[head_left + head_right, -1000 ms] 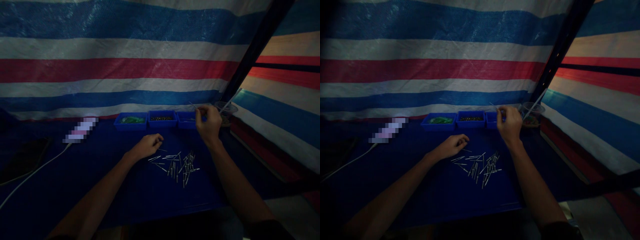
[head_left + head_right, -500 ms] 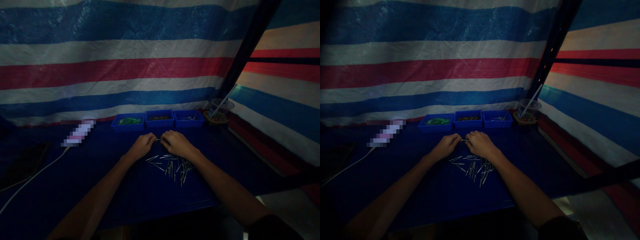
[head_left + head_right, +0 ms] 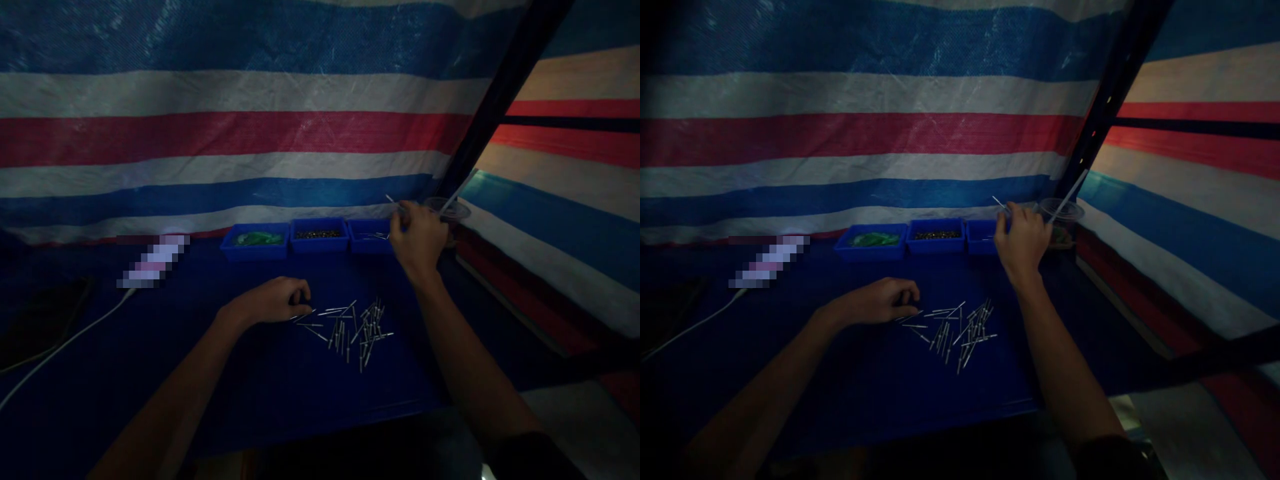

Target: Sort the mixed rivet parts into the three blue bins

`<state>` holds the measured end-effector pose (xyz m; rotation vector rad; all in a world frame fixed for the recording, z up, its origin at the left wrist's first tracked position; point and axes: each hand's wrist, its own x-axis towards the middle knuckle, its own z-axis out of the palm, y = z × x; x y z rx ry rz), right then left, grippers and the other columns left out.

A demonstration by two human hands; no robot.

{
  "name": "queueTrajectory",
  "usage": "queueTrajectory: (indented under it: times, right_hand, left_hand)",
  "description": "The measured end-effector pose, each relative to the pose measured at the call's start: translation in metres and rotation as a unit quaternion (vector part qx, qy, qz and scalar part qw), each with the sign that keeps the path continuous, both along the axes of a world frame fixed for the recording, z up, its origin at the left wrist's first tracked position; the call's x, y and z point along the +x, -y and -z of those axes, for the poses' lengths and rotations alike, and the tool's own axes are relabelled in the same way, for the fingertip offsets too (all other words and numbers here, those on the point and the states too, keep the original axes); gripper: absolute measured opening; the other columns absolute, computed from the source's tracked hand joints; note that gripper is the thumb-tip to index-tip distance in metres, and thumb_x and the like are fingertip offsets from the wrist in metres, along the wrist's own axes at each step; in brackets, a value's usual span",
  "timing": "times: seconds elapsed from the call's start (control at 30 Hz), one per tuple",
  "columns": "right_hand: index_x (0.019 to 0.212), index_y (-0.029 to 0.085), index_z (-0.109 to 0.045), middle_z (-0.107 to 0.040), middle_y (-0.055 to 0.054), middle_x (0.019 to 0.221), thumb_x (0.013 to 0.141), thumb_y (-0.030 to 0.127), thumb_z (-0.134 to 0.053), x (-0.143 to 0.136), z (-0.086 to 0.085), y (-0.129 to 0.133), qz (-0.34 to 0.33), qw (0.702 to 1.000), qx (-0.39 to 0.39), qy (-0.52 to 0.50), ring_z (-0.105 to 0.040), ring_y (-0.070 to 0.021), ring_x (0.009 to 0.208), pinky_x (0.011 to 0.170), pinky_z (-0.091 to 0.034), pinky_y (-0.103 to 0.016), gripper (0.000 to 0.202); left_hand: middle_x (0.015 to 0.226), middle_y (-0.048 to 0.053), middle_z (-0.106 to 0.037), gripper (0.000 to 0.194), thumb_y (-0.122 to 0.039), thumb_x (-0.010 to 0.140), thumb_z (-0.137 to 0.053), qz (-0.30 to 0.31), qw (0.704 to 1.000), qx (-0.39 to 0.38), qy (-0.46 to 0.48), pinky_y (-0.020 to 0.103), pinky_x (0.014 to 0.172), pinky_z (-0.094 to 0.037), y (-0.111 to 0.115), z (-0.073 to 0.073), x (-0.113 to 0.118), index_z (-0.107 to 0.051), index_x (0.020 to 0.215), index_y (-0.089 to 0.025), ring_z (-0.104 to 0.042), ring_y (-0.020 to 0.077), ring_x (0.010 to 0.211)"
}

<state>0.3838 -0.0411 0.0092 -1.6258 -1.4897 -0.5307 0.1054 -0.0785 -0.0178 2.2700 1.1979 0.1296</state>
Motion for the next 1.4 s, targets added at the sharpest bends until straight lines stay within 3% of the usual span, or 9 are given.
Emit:
queueTrajectory:
  times: [0.13, 0.37, 0.5, 0.67, 0.93, 1.07, 1.13, 1.27, 1.4]
  right_hand:
    - [0.116, 0.011, -0.059, -0.062, -0.018, 0.106, 0.088, 0.039, -0.046, -0.009, 0.018, -0.002, 0.006, 0.985, -0.166, 0.051, -0.054, -0.0319, 0.098, 0.081, -0.038, -0.044, 0.043]
    - [0.112, 0.015, -0.062, -0.065, -0.008, 0.096, 0.090, 0.039, -0.046, -0.064, 0.036, 0.025, -0.304, 0.921, -0.232, 0.075, -0.055, -0.0207, 0.091, 0.084, -0.040, -0.034, 0.036]
    - [0.108, 0.015, -0.063, -0.066, -0.007, 0.094, 0.091, 0.036, -0.046, -0.075, 0.039, 0.032, -0.399, 0.888, -0.224, 0.048, -0.054, -0.0174, 0.087, 0.083, -0.041, -0.032, 0.032]
    - [0.094, 0.018, -0.062, -0.062, -0.002, 0.081, 0.089, 0.025, -0.048, -0.071, 0.032, 0.035, -0.459, 0.872, -0.169, 0.009, -0.053, -0.0137, 0.078, 0.078, -0.041, -0.029, 0.016]
    - [0.088, 0.019, -0.056, -0.061, -0.003, 0.080, 0.090, 0.026, -0.046, -0.060, 0.014, 0.040, -0.456, 0.884, -0.096, 0.049, -0.054, -0.0146, 0.076, 0.073, -0.042, -0.029, 0.013]
    - [0.087, 0.019, -0.056, -0.061, -0.004, 0.078, 0.092, 0.031, -0.044, -0.032, -0.001, 0.031, -0.299, 0.948, 0.108, -0.022, -0.054, -0.0154, 0.071, 0.070, -0.043, -0.031, 0.018]
    - [0.093, 0.018, -0.057, -0.062, -0.005, 0.079, 0.091, 0.033, -0.043, -0.013, -0.001, 0.018, -0.192, 0.971, 0.134, -0.053, -0.056, -0.0174, 0.072, 0.072, -0.043, -0.033, 0.020]
    - [0.106, 0.014, -0.058, -0.064, -0.007, 0.077, 0.086, 0.032, -0.050, 0.009, 0.012, -0.006, -0.100, 0.992, -0.077, -0.009, -0.059, -0.0234, 0.079, 0.074, -0.043, -0.036, 0.028]
    - [0.106, 0.015, -0.060, -0.066, -0.007, 0.082, 0.088, 0.034, -0.049, -0.016, 0.022, 0.003, -0.173, 0.966, -0.190, 0.014, -0.060, -0.0210, 0.081, 0.075, -0.042, -0.033, 0.028]
  left_hand:
    - [0.075, 0.000, -0.061, 0.016, -0.031, 0.082, -0.054, 0.009, 1.000, -0.020, -0.019, 0.024, 0.058, -0.038, 0.002, 0.001, 0.005, -0.060, 0.090, -0.019, -0.055, 0.0127, 0.065]
    - [0.088, 0.004, -0.061, 0.011, -0.024, 0.084, -0.048, 0.017, 0.989, 0.149, 0.003, 0.032, 0.078, -0.041, -0.001, 0.015, 0.011, -0.058, 0.083, -0.018, -0.054, 0.0177, 0.083]
    - [0.085, 0.004, -0.062, 0.018, -0.032, 0.088, -0.045, -0.051, 0.983, 0.076, 0.160, 0.031, 0.073, -0.045, -0.005, 0.013, 0.016, -0.054, 0.090, -0.017, -0.057, 0.0170, 0.079]
    - [0.070, -0.001, -0.059, 0.023, -0.035, 0.082, -0.054, -0.133, 0.932, -0.017, 0.337, 0.027, 0.068, -0.045, -0.009, 0.009, 0.019, -0.046, 0.096, -0.018, -0.059, 0.0142, 0.070]
    - [0.072, 0.000, -0.061, 0.031, -0.038, 0.089, -0.045, -0.125, 0.927, 0.026, 0.351, 0.027, 0.069, -0.045, -0.007, 0.006, 0.020, -0.048, 0.109, -0.016, -0.059, 0.0143, 0.070]
    - [0.091, 0.005, -0.065, 0.028, -0.035, 0.090, -0.043, -0.097, 0.974, 0.135, 0.152, 0.034, 0.080, -0.043, -0.007, 0.002, 0.007, -0.055, 0.111, -0.019, -0.059, 0.0193, 0.087]
    - [0.100, 0.006, -0.064, 0.024, -0.032, 0.085, -0.053, -0.064, 0.988, 0.142, 0.022, 0.038, 0.086, -0.039, -0.007, 0.002, -0.001, -0.060, 0.106, -0.022, -0.056, 0.0231, 0.098]
    - [0.098, 0.004, -0.063, 0.014, -0.023, 0.081, -0.055, -0.040, 0.989, 0.113, -0.089, 0.041, 0.089, -0.034, -0.007, 0.005, -0.007, -0.064, 0.091, -0.023, -0.055, 0.0237, 0.098]
    - [0.089, 0.004, -0.065, 0.017, -0.023, 0.087, -0.046, -0.060, 0.989, 0.131, -0.037, 0.036, 0.084, -0.036, -0.009, 0.010, 0.002, -0.063, 0.086, -0.021, -0.057, 0.0209, 0.088]
